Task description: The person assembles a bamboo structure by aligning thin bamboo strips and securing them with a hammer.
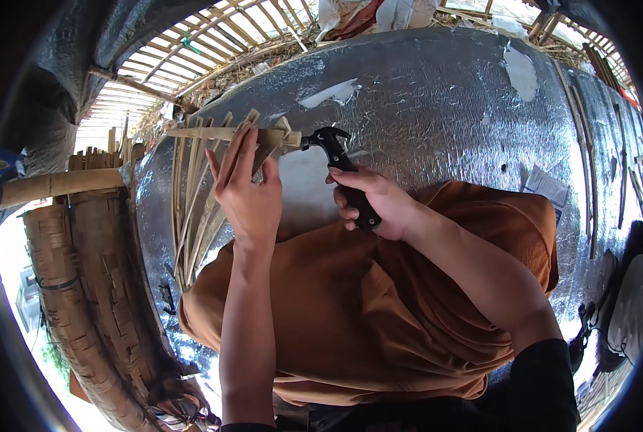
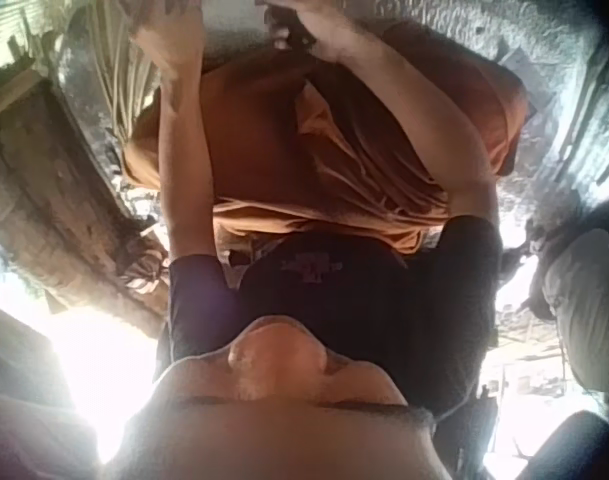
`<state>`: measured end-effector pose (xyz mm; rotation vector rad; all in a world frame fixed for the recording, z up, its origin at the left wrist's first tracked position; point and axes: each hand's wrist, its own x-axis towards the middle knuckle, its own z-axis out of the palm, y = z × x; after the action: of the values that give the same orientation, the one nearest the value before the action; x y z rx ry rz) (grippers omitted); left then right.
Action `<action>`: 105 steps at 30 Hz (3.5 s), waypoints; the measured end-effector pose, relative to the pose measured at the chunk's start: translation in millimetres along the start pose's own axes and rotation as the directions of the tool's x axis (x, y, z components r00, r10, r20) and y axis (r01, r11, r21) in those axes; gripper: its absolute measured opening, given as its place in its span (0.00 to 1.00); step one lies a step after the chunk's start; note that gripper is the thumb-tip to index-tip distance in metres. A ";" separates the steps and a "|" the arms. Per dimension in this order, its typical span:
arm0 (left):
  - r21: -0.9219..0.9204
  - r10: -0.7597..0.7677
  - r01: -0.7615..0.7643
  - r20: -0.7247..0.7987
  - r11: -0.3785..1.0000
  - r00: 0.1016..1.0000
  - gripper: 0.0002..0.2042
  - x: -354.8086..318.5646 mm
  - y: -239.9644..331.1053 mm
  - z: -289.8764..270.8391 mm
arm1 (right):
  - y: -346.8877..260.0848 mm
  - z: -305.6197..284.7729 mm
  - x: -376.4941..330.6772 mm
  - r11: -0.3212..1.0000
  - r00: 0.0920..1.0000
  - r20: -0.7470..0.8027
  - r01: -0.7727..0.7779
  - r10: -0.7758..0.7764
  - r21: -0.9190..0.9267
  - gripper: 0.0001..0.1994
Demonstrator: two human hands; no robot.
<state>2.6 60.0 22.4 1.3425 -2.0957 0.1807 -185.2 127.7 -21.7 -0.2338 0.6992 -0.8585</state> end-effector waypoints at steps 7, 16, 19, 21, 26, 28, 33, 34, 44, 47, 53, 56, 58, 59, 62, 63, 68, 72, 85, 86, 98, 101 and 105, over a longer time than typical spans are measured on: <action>-0.164 -0.063 0.045 -0.109 0.985 0.992 0.19 5.4 -3.4 -6.3 | 7.2 17.6 -18.7 0.940 0.970 0.199 -0.194 0.140 0.282 0.17; -0.148 -0.063 0.041 -0.145 0.988 0.987 0.17 3.9 -9.7 -8.2 | 1.6 37.6 -13.9 0.873 0.973 0.176 -0.213 0.149 0.439 0.19; -0.134 -0.112 0.094 -0.134 0.986 0.985 0.17 8.2 -5.4 -15.8 | 3.0 51.4 -13.8 0.853 0.968 0.193 -0.232 0.158 0.468 0.20; -0.147 -0.132 0.112 -0.138 0.983 0.982 0.17 12.0 -4.4 -23.8 | 3.2 60.5 -12.6 0.866 0.943 0.303 -0.265 0.140 0.425 0.19; -0.292 -0.246 0.201 -0.127 0.935 0.961 0.16 12.5 -7.0 -32.0 | -2.3 76.0 -22.7 0.840 0.937 0.308 -0.297 0.165 0.454 0.20; -0.265 -0.254 0.214 -0.127 0.940 0.959 0.16 15.5 -5.4 -37.8 | -3.1 79.0 -23.1 0.827 0.940 0.300 -0.296 0.163 0.478 0.20; -0.243 -0.269 0.233 -0.123 0.941 0.955 0.16 12.4 -6.9 -34.0 | -0.9 82.0 -19.8 0.809 0.959 0.224 -0.268 0.172 0.523 0.19; -0.236 -0.267 0.235 -0.113 0.943 0.957 0.16 11.6 -7.5 -34.3 | -0.1 82.2 -16.8 0.824 0.968 0.187 -0.240 0.166 0.514 0.18; -0.195 -0.280 0.258 -0.092 0.946 0.956 0.17 10.8 -9.8 -39.6 | -18.3 116.9 -8.1 0.920 0.996 0.053 -0.091 0.077 0.380 0.13; -0.229 -0.332 0.305 -0.090 0.924 0.939 0.17 11.8 -5.9 -38.7 | -11.2 116.5 -7.5 0.933 0.995 0.099 -0.052 0.018 0.355 0.15; -0.332 -0.322 0.282 -0.070 0.900 0.944 0.18 9.0 -10.2 -41.1 | -14.8 110.6 -11.8 0.955 0.996 0.093 -0.032 0.004 0.296 0.15; -0.280 -0.255 0.228 -0.064 0.933 0.965 0.18 8.2 -12.7 -40.6 | -16.9 108.2 -10.4 0.952 0.995 0.104 -0.037 0.005 0.305 0.12; -0.223 -0.208 0.189 -0.065 0.956 0.976 0.18 8.8 -13.3 -38.1 | -15.9 106.8 -9.4 0.957 0.994 0.111 -0.020 -0.013 0.290 0.12; -0.124 -0.168 0.155 -0.099 0.980 0.981 0.17 10.2 -12.3 -36.8 | -15.5 106.7 -9.4 0.957 0.993 0.114 -0.022 -0.012 0.291 0.12; -0.045 -0.170 0.164 -0.192 0.985 0.967 0.17 11.2 -9.8 -30.4 | -14.6 108.1 -9.8 0.958 0.992 0.127 -0.015 -0.023 0.287 0.12; -0.073 -0.215 0.203 -0.254 0.976 0.943 0.16 11.3 -9.9 -28.9 | -14.3 109.7 -10.1 0.964 0.991 0.128 -0.003 -0.032 0.266 0.12; 0.113 -0.158 0.201 -0.309 0.973 0.938 0.14 10.5 -15.2 -31.0 | -13.0 111.4 -9.1 0.953 0.983 0.167 0.027 -0.081 0.302 0.12; 0.262 -0.054 0.155 -0.357 0.953 0.933 0.11 15.0 -20.6 -34.1 | -10.4 116.4 -11.9 0.963 0.986 0.165 -0.012 -0.034 0.270 0.13; 0.227 -0.101 0.205 -0.401 0.952 0.911 0.09 15.4 -17.0 -27.1 | -6.3 124.1 -25.1 0.892 0.996 0.081 0.000 -0.041 0.452 0.14; 0.177 -0.149 0.234 -0.395 0.956 0.907 0.09 15.4 -17.0 -28.3 | -8.3 125.0 -24.4 0.886 0.996 0.075 0.006 -0.046 0.463 0.14; 0.151 -0.089 0.166 -0.419 0.974 0.904 0.09 12.9 -14.6 -24.0 | -12.6 118.1 -26.0 0.910 0.993 0.121 -0.050 0.000 0.411 0.13; 0.245 -0.007 0.109 -0.383 0.964 0.924 0.09 11.0 -13.9 -21.4 | -11.7 119.9 -24.5 0.884 0.998 -0.030 0.062 -0.055 0.464 0.13; 0.195 -0.096 0.187 -0.399 0.963 0.912 0.08 12.6 -10.9 -25.0 | -14.2 116.3 -28.7 0.918 0.985 0.170 -0.082 0.017 0.388 0.14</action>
<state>19.3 56.0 47.0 1.4508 -1.6747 0.5931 -131.2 130.7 86.2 0.0760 0.3652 -0.9011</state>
